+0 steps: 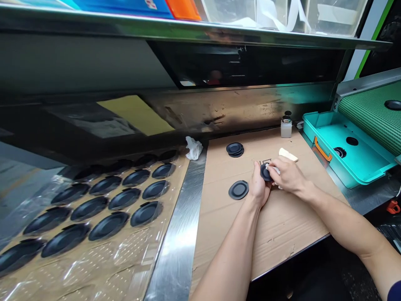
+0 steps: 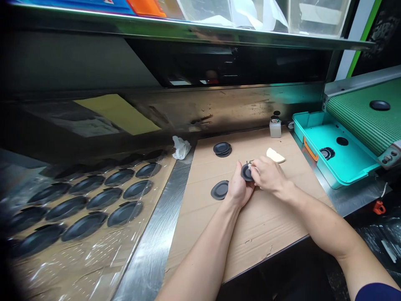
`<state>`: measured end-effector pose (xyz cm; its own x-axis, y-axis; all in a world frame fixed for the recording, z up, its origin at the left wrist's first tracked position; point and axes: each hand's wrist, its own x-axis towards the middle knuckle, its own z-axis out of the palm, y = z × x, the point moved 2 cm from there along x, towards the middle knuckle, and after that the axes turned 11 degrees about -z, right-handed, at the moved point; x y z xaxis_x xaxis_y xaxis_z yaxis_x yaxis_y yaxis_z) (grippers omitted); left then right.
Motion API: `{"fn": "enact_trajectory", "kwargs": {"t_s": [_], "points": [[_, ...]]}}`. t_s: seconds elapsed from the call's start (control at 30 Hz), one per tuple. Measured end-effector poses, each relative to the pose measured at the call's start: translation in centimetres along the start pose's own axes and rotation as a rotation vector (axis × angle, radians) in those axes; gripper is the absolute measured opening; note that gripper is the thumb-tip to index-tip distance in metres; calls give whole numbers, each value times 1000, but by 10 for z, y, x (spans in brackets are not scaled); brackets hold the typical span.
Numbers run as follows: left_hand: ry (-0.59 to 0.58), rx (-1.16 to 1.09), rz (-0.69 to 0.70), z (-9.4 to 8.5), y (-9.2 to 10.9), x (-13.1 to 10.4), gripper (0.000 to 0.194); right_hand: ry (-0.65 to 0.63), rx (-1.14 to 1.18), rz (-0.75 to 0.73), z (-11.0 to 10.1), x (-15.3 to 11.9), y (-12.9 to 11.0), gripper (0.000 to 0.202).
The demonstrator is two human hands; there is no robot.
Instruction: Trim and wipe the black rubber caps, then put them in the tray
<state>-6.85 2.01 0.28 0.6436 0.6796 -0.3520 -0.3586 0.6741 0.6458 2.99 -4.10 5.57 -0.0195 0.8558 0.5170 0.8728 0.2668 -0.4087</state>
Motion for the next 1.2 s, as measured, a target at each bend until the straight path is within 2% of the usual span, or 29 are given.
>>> {"fn": "enact_trajectory", "kwargs": {"t_s": [0.1, 0.17, 0.23, 0.33, 0.4, 0.47, 0.57, 0.63, 0.7, 0.77, 0.83, 0.9, 0.97, 1.03, 1.1, 1.17, 1.2], "points": [[133, -12, 52, -5, -4, 3, 48, -92, 6, -122, 10, -2, -3, 19], [139, -4, 69, -7, -4, 4, 49, -201, 75, -201, 8, -2, -1, 14], [91, 41, 61, -7, -5, 4, 54, -236, 70, -171, 2, -2, 3, 13], [73, 85, 50, -6, -7, 5, 54, -165, -4, -74, -2, 0, 6, 17], [117, 54, 51, -6, -6, 5, 50, -170, 62, -112, -1, 0, 3, 16], [120, 21, 30, -5, -2, 4, 50, -241, 216, -129, -3, -1, 1, 14], [40, -40, -34, -3, 7, 0, 61, -402, 419, 66, -14, -7, 6, 12], [-2, -121, -75, -2, 16, -4, 65, -489, 472, 209, -23, -10, 14, 19], [-44, -202, -120, -2, 23, -9, 65, -446, 388, 266, -29, -10, 25, 34], [-89, -252, -153, -1, 28, -12, 64, -260, 156, 271, -32, -6, 38, 42], [-118, -231, -144, 0, 29, -14, 63, -72, -108, 275, -30, -4, 50, 36], [-93, -117, -49, 2, 27, -16, 58, -51, -246, 281, -23, -5, 59, 37], [6, 66, 143, 3, 25, -19, 52, -148, -278, 284, -14, -8, 64, 45], [154, 277, 396, 4, 23, -25, 61, -222, -283, 280, -8, -10, 65, 42], [278, 482, 625, 6, 22, -33, 78, -239, -289, 271, -4, -11, 64, 38], [327, 641, 763, 8, 20, -40, 85, -241, -288, 264, -3, -11, 63, 38], [324, 695, 789, 9, 19, -42, 86, -242, -285, 262, -3, -10, 63, 38]]}}
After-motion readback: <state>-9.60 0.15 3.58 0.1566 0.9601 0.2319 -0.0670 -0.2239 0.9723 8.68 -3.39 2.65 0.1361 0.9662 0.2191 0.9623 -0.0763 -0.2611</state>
